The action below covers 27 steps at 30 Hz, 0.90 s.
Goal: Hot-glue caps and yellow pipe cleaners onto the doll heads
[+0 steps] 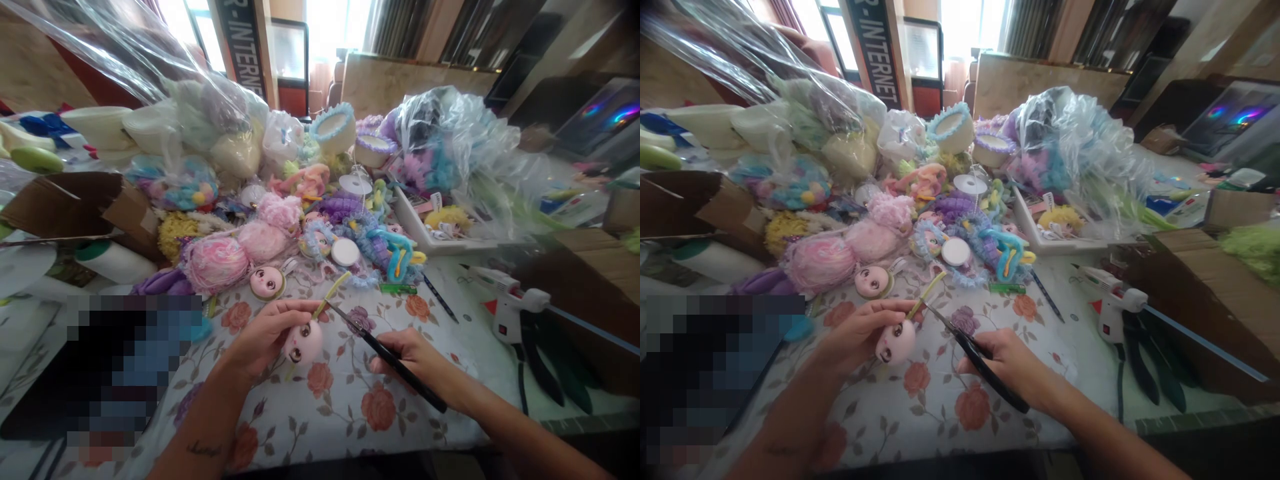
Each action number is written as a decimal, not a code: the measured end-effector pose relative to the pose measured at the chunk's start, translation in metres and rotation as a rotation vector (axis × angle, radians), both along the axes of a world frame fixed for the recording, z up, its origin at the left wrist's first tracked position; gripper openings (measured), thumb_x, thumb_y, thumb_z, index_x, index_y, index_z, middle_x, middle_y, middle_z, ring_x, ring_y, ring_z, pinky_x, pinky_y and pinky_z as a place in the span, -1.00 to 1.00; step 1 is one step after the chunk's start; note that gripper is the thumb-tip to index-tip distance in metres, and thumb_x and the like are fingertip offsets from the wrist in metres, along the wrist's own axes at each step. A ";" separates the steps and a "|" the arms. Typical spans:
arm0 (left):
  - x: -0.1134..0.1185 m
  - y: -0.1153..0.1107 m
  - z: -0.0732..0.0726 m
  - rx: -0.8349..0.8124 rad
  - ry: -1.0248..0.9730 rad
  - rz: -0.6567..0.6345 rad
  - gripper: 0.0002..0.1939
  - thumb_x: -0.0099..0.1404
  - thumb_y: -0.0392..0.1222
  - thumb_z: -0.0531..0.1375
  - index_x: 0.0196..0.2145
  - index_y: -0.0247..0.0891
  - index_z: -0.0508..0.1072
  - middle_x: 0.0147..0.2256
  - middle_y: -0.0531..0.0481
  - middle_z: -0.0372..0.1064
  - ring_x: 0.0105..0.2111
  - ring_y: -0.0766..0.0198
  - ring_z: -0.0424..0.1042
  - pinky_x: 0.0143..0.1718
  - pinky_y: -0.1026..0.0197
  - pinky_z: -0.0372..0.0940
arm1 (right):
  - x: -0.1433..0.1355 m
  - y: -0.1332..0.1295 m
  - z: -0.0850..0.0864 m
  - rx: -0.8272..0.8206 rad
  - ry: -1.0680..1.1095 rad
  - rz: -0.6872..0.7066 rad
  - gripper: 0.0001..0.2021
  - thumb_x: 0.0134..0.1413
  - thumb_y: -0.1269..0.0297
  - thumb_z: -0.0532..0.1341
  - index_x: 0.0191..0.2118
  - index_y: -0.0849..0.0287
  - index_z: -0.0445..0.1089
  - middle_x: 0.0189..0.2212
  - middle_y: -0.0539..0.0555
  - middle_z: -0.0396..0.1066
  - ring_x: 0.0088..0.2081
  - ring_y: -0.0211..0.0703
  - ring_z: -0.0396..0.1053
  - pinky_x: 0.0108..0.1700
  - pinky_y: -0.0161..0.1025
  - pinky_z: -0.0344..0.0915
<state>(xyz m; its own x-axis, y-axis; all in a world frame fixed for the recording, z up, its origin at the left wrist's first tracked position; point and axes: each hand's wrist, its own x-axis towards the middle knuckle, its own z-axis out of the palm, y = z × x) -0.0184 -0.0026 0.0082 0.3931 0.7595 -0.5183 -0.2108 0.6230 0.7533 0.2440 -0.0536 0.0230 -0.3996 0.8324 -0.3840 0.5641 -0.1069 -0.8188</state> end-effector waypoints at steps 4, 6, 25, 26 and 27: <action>0.001 0.001 0.001 -0.017 0.003 0.043 -0.68 0.04 -0.25 0.36 -0.18 -0.28 0.59 -0.29 -0.11 0.55 -0.37 0.29 0.48 -0.37 0.36 0.34 | 0.001 0.009 -0.009 0.080 -0.026 0.039 -0.60 0.06 0.01 0.24 -0.59 0.20 0.24 -0.61 -0.12 0.01 -0.52 -0.33 0.01 -0.48 -0.34 -0.05; 0.002 0.002 0.003 -0.014 0.006 0.093 -0.69 0.04 -0.26 0.34 -0.19 -0.30 0.59 -0.27 -0.13 0.56 -0.32 0.24 0.50 -0.34 0.33 0.36 | -0.001 0.017 -0.010 0.092 -0.014 0.042 -0.61 0.05 -0.01 0.24 -0.58 0.20 0.27 -0.61 -0.11 0.04 -0.52 -0.33 0.04 -0.48 -0.34 -0.02; 0.004 0.007 0.008 -0.072 0.033 0.359 -0.81 0.08 -0.45 0.23 -0.33 -0.38 0.59 -0.39 -0.09 0.55 -0.44 0.34 0.47 -0.44 0.39 0.34 | -0.019 0.061 0.000 -0.070 -0.097 0.089 -0.51 -0.07 -0.19 0.26 -0.57 0.22 0.38 -0.71 -0.10 0.10 -0.64 -0.34 0.08 -0.58 -0.34 -0.05; 0.004 0.007 0.009 -0.075 0.037 0.366 -0.81 0.07 -0.46 0.23 -0.33 -0.38 0.59 -0.40 -0.09 0.55 -0.45 0.34 0.47 -0.45 0.38 0.34 | -0.019 0.063 0.002 -0.065 -0.114 0.108 -0.51 -0.06 -0.20 0.25 -0.56 0.22 0.37 -0.70 -0.09 0.13 -0.63 -0.32 0.12 -0.57 -0.34 -0.02; 0.004 0.007 0.011 -0.078 0.041 0.371 -0.80 0.06 -0.46 0.23 -0.33 -0.39 0.59 -0.40 -0.09 0.55 -0.46 0.34 0.46 -0.45 0.38 0.33 | -0.019 0.066 0.003 -0.054 -0.131 0.123 -0.50 -0.05 -0.21 0.24 -0.56 0.22 0.37 -0.68 -0.07 0.17 -0.61 -0.31 0.16 -0.56 -0.34 0.00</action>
<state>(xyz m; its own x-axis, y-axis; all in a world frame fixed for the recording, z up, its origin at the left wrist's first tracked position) -0.0145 0.0043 0.0192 0.0766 0.8040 -0.5897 -0.4036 0.5658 0.7190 0.2249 0.0121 0.0264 -0.4409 0.7572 -0.4820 0.6768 -0.0722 -0.7326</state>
